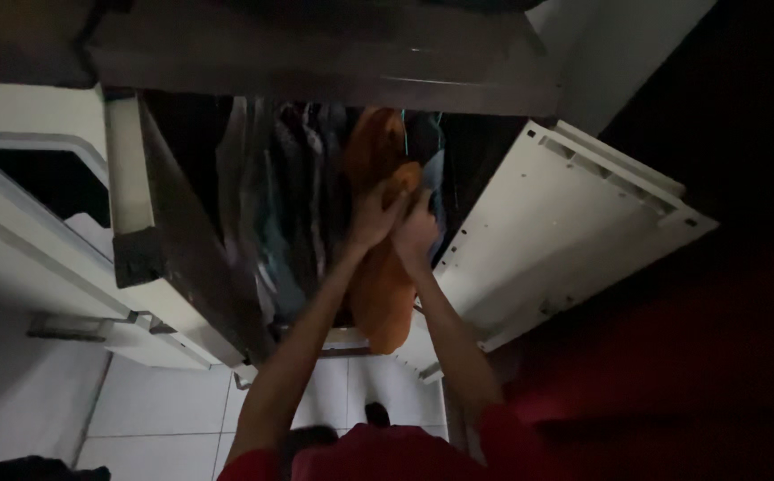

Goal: The person opens a wardrobe, takes several items of clothing on hangers one by one from a wall rack, and places them inside the wardrobe.

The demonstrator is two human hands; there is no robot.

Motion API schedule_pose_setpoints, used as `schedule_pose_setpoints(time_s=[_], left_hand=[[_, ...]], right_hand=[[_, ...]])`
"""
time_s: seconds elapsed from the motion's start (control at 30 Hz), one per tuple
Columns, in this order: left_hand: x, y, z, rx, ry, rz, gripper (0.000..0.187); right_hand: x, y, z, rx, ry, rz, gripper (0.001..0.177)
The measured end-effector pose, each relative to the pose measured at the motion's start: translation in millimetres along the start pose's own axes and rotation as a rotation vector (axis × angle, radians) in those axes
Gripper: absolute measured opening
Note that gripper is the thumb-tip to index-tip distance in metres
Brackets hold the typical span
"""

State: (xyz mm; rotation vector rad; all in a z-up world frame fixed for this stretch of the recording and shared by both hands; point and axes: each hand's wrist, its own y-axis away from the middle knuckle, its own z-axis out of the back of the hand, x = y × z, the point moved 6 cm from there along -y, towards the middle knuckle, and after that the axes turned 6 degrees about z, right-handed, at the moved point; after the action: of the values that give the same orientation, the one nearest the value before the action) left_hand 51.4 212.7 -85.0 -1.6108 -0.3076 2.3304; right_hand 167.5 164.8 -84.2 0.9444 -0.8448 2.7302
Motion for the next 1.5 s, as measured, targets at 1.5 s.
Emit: schedule_pose_setpoints(time_s=[1.5], left_hand=[[13,-34,-49,-0.001,-0.283,-0.216,0.052]], right_hand=[[-7,1,55,0.134,-0.183,0.054,0.063]])
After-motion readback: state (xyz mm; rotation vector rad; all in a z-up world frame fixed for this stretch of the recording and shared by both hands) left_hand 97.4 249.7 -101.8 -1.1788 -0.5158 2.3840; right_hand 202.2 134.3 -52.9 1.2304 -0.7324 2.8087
